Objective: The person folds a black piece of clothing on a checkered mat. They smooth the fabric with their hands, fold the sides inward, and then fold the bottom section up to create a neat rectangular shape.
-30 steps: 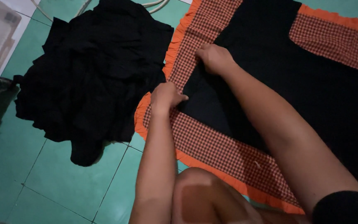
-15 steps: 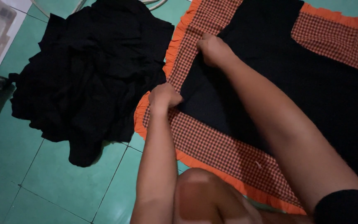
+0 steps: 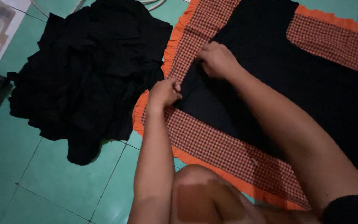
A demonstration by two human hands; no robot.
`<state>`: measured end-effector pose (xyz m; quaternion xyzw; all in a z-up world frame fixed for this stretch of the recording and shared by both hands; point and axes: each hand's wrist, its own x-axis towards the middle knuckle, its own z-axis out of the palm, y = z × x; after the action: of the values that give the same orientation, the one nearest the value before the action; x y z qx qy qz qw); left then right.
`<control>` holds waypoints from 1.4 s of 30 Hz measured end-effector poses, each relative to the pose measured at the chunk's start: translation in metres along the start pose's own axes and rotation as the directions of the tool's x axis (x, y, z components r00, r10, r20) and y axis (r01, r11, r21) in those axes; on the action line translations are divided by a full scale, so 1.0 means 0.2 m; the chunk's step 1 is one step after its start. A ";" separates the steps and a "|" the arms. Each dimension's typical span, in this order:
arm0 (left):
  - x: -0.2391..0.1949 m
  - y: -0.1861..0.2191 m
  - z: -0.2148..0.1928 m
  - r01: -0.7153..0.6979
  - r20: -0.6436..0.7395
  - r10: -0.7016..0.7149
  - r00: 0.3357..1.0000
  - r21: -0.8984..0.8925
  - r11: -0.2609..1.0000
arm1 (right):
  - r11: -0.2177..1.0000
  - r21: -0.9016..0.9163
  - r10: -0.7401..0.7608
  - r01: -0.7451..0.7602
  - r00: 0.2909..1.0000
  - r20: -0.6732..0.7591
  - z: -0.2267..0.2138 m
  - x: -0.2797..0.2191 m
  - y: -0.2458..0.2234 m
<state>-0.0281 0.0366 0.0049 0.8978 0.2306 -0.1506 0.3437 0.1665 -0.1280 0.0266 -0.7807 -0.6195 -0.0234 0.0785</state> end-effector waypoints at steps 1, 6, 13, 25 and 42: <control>-0.03 0.02 -0.02 -0.001 0.001 0.001 1.000 -0.003 1.000 | 1.000 -0.002 0.000 0.000 1.000 0.003 0.06 -0.04 0.00; -0.17 0.07 -0.13 -0.073 0.123 0.090 0.988 -0.131 0.989 | 0.989 -0.136 0.107 -0.066 0.940 0.325 -0.02 -0.08 -0.20; -0.15 0.04 -0.11 0.013 0.162 0.008 0.987 -0.124 0.992 | 0.995 -0.054 0.096 -0.088 0.984 0.150 0.18 -0.14 -0.15; -0.09 0.00 -0.05 0.026 0.165 -0.009 0.986 -0.104 0.994 | 0.981 -0.108 0.182 -0.161 0.955 0.232 0.13 -0.12 -0.08; -0.12 0.06 -0.08 0.075 0.119 -0.072 0.990 -0.024 0.997 | 0.970 -0.093 0.215 -0.225 0.971 -0.106 0.20 -0.22 -0.06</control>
<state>-0.0413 0.0316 0.0329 0.8733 0.2451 -0.2126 0.3634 0.1427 -0.1623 -0.0183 -0.8456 -0.5226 -0.0838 0.0691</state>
